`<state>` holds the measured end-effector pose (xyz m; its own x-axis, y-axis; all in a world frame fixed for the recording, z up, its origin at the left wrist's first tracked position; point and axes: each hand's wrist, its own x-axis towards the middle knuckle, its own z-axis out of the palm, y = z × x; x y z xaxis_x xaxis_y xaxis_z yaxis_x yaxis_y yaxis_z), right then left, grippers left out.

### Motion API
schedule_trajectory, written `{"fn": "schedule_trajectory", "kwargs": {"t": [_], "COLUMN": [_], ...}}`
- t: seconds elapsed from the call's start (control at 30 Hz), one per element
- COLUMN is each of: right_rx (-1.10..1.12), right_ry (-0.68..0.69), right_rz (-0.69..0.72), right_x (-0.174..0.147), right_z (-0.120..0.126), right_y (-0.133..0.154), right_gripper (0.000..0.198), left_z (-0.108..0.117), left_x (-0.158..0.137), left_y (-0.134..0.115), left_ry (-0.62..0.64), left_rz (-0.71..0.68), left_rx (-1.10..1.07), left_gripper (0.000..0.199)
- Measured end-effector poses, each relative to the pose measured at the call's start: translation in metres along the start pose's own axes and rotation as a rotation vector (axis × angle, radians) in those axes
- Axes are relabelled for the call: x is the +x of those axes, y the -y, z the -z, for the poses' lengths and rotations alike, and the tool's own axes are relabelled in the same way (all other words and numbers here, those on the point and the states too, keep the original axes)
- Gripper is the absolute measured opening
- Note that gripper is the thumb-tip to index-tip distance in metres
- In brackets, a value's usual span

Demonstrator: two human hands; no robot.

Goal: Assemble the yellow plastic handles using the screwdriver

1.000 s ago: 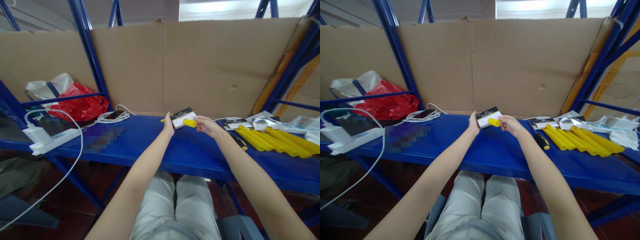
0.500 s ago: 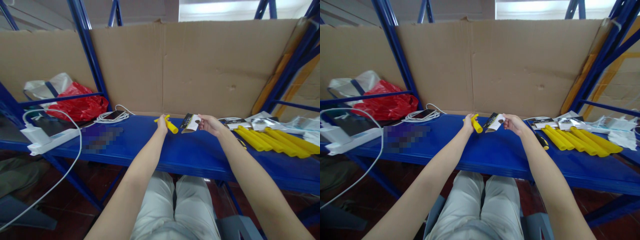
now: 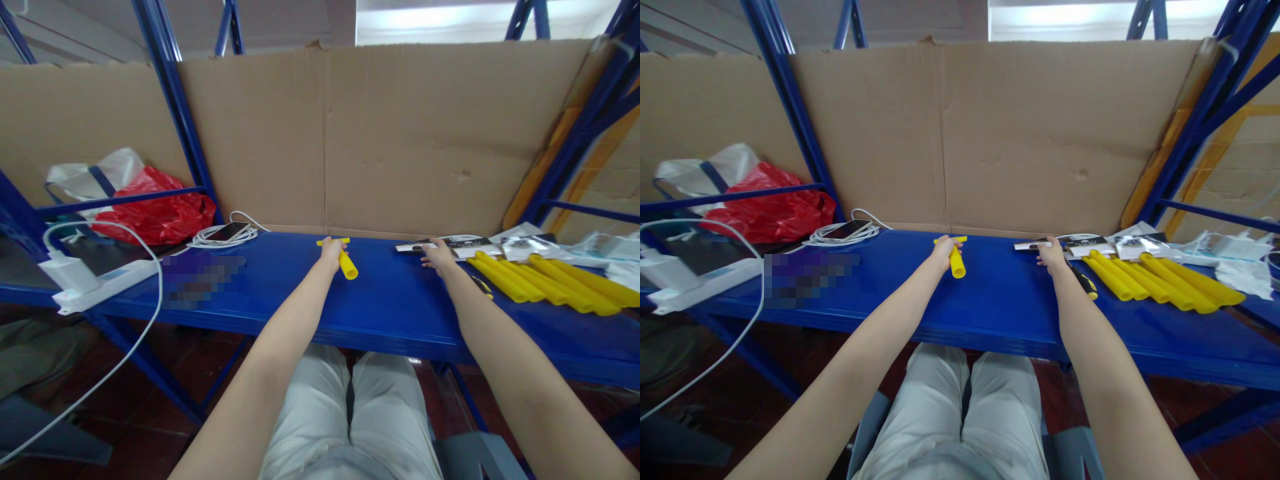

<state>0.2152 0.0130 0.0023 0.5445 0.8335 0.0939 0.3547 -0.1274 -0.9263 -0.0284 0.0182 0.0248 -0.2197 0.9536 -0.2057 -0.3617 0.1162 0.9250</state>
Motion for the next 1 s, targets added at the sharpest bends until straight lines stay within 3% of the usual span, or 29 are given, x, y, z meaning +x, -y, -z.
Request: {"fn": "schedule_trajectory", "kwargs": {"t": [0.1,0.23,0.33,0.47,1.0], "right_rx": [-0.316,-0.732,-0.872,-0.943,-1.007], "right_ry": [-0.025,0.051,0.17,0.269,0.314], "right_rz": [0.114,0.285,0.283,0.227,0.265], "right_x": [0.005,0.006,0.003,0.001,0.031], "right_z": [-0.001,-0.004,-0.008,-0.015,-0.033], "right_y": [-0.005,-0.007,-0.008,-0.009,-0.002], "right_gripper": [0.061,0.055,0.051,0.055,0.056], "left_z": [0.0,-0.001,-0.002,-0.002,-0.004], "left_x": [-0.002,-0.004,-0.006,-0.007,-0.007], "left_y": [0.0,0.0,-0.001,0.0,0.008], "left_ry": [-0.002,0.017,0.022,0.041,0.102], "left_rz": [0.001,0.009,0.017,0.011,-0.026], "left_rx": [-0.005,0.016,0.001,0.02,0.079], "left_gripper": [0.072,0.071,0.071,0.07,0.081]}}
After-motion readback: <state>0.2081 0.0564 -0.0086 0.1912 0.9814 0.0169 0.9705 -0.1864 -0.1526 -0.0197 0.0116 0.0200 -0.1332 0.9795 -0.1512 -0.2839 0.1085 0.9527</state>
